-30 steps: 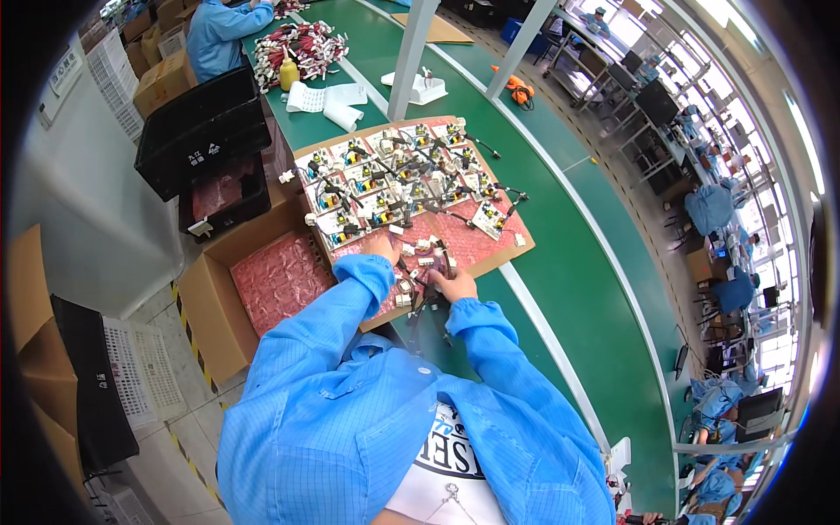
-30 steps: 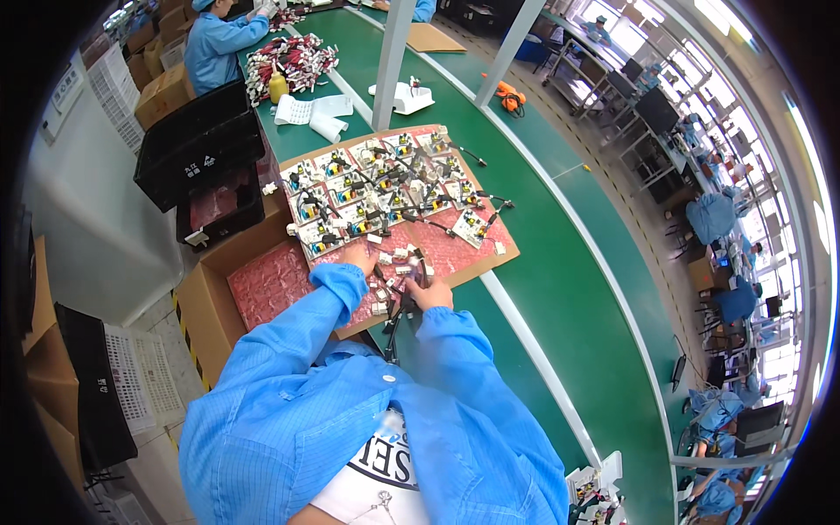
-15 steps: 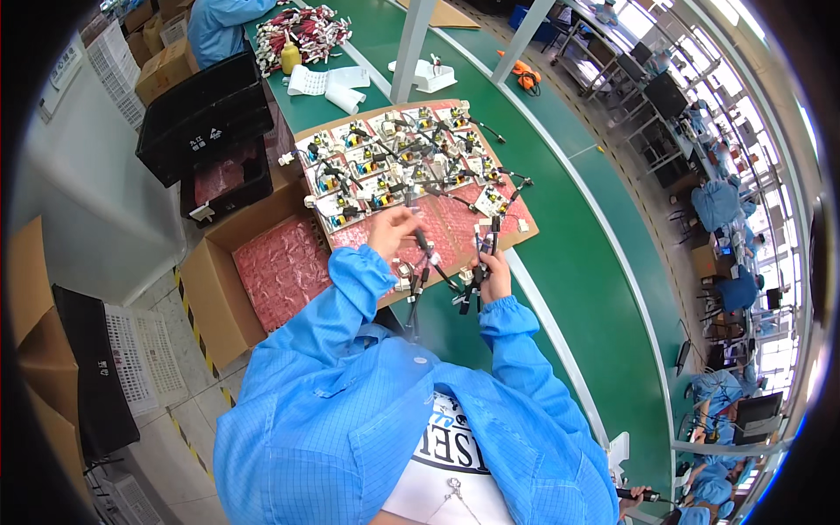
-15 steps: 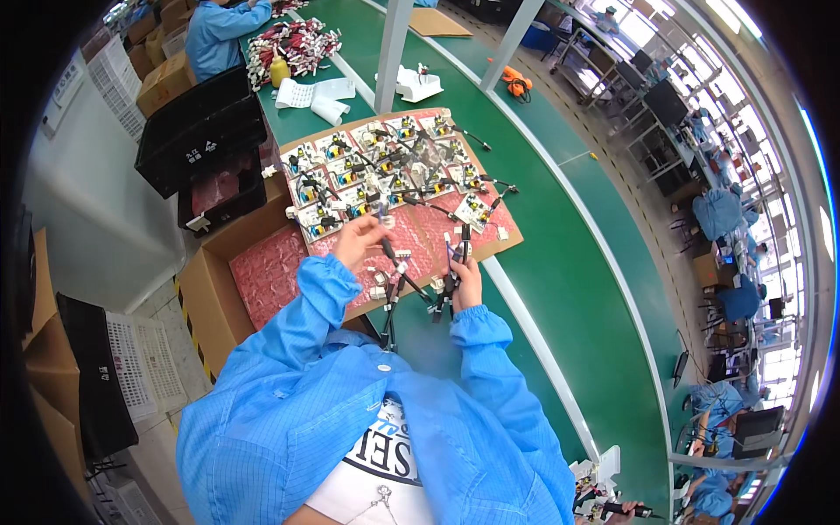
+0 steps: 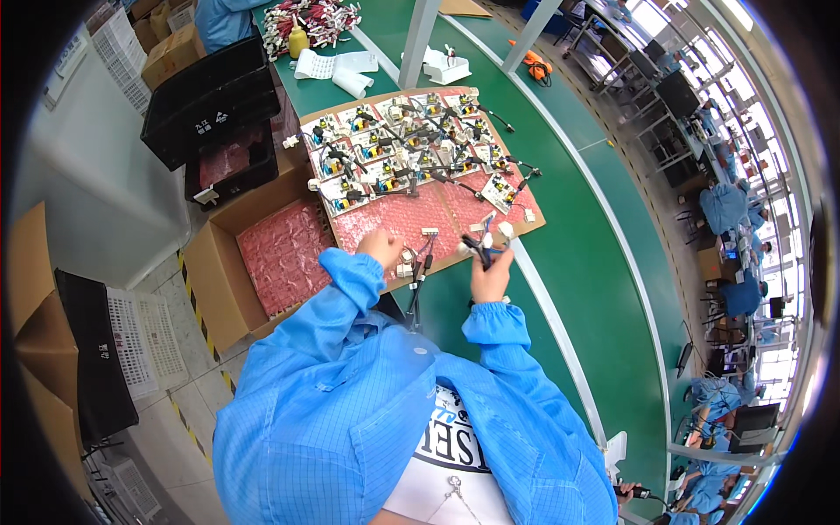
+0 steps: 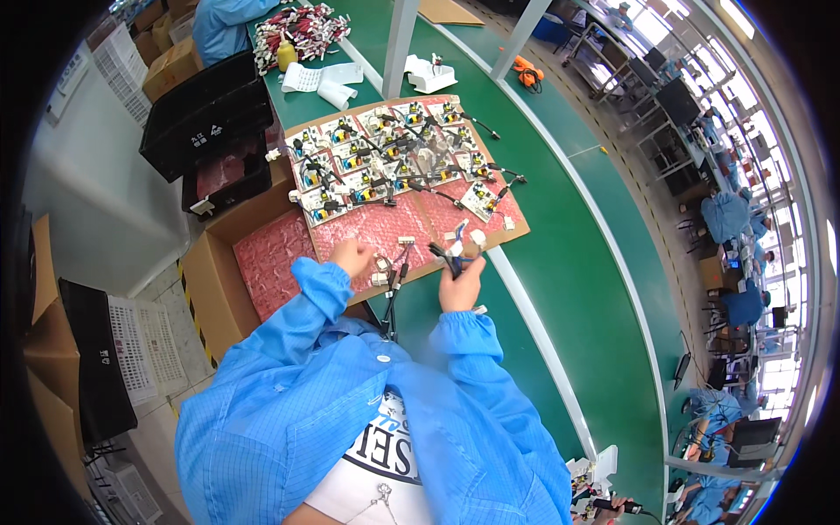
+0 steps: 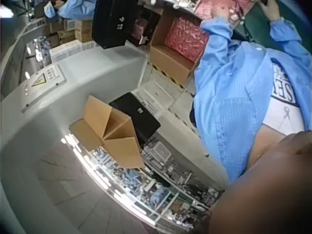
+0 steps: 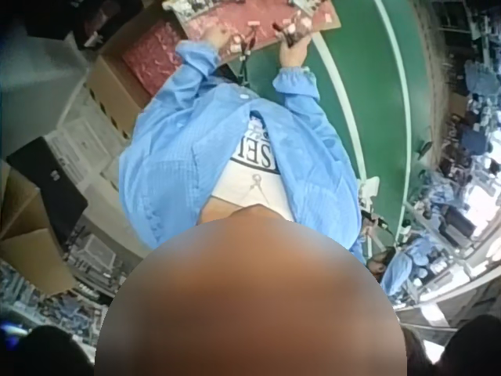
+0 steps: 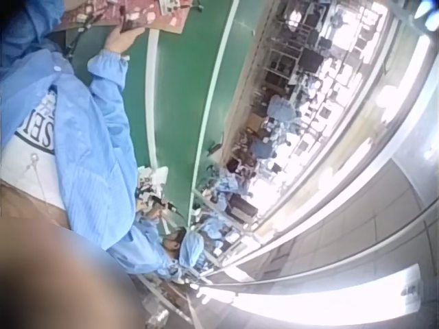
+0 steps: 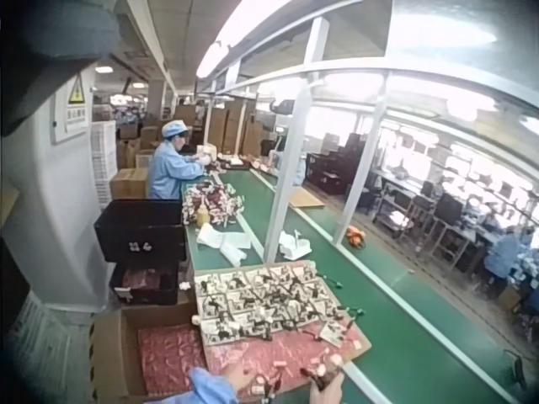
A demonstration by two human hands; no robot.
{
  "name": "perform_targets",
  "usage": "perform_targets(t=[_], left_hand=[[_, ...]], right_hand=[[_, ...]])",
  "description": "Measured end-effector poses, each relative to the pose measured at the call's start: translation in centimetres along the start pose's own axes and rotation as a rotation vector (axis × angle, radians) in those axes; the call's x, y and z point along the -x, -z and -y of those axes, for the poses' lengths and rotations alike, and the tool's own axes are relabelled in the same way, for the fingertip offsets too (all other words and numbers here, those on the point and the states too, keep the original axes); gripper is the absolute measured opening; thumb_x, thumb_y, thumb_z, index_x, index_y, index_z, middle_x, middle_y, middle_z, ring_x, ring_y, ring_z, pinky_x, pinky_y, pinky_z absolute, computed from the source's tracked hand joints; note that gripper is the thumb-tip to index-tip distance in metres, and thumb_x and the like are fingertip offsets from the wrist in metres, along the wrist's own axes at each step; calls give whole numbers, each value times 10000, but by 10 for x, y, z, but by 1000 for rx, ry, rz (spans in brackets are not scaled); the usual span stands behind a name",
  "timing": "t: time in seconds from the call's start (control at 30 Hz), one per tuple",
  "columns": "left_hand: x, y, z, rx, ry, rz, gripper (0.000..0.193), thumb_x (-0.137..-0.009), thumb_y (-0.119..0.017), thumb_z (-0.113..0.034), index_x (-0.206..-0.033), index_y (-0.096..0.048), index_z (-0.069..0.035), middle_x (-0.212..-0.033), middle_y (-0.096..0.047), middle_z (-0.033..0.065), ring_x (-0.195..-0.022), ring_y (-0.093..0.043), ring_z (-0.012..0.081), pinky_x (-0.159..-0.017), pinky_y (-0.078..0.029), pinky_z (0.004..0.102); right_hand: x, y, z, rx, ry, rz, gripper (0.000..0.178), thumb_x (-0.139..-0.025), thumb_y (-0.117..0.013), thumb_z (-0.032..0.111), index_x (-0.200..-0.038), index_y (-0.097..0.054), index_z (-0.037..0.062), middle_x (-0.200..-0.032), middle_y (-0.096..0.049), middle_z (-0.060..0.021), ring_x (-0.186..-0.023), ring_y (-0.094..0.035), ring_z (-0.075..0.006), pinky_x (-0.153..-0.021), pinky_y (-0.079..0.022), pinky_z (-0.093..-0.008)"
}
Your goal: Assembling electronic circuit boards into plastic housings on an industrial assembly line.
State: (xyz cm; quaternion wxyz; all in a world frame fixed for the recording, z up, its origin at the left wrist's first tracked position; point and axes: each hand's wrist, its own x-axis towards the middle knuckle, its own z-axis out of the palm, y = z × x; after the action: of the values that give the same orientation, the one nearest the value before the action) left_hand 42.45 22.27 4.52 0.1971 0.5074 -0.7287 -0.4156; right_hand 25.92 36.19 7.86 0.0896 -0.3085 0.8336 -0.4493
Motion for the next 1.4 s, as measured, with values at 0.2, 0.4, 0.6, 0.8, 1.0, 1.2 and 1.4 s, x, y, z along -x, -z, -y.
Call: perform_targets(t=[0.2, 0.4, 0.6, 0.8, 1.0, 1.2, 1.4], left_hand=[[44, -36, 23, 191, 301, 398, 316, -766, -589, -287, -720, -632, 23, -584, -622, 115, -475, -616, 184, -485, -528, 274], [56, -55, 39, 700, 595, 518, 284, -801, -580, -197, -967, -549, 31, -754, -643, 160, -548, -626, 195, -412, -466, 241], [56, -65, 47, 969, 664, 522, 266, -806, -596, -271, -978, -574, -69, -733, -585, 56, -565, -525, 123, -466, -394, 226], [55, -76, 37, 975, 598, 351, 333, -760, -614, -277, -1016, -587, -66, -993, -578, 52, -903, -517, 165, -738, -398, 287], [49, -119, 65, 758, 340, 123, 307, -781, -574, -268, -1021, -597, -78, -889, -617, 50, -812, -560, 167, -729, -405, 274], [53, -73, 23, 960, 354, 502, 204, -842, -518, -250, -959, -583, -96, -813, -613, -3, -648, -515, 74, -507, -332, 200], [31, -20, -18, 719, -105, 26, 192, -780, -606, -126, -919, -566, 1, -705, -594, 23, -610, -536, 101, -537, -413, 224]], right_hand=[[11, -65, -1, 310, -48, 337, 635, -689, -639, 192, -1204, -293, 59, -916, -580, -226, -831, -572, -391, -706, -449, -454], [15, -83, -15, 193, -21, 342, 732, -660, -680, 208, -1235, -257, 46, -878, -607, -209, -811, -596, -366, -698, -470, -416], [14, -68, -21, -384, -92, 346, 633, -638, -667, 51, -1161, -316, -15, -955, -543, -161, -803, -578, -225, -678, -487, -301], [9, -42, -40, -959, -512, 507, 276, -714, -543, -13, -985, -495, 6, -774, -552, -85, -642, -581, -218, -591, -498, -326], [8, -47, -54, -714, -484, 560, 191, -700, -535, -12, -889, -520, -37, -736, -579, -98, -647, -587, -208, -612, -501, -316], [20, -35, -30, -761, -465, 624, 265, -711, -481, -32, -973, -512, -45, -824, -604, -124, -722, -594, -223, -666, -504, -308], [3, -12, 5, -1139, -562, 761, 251, -746, -484, 11, -996, -498, -11, -878, -583, -143, -812, -581, -267, -723, -504, -381]])
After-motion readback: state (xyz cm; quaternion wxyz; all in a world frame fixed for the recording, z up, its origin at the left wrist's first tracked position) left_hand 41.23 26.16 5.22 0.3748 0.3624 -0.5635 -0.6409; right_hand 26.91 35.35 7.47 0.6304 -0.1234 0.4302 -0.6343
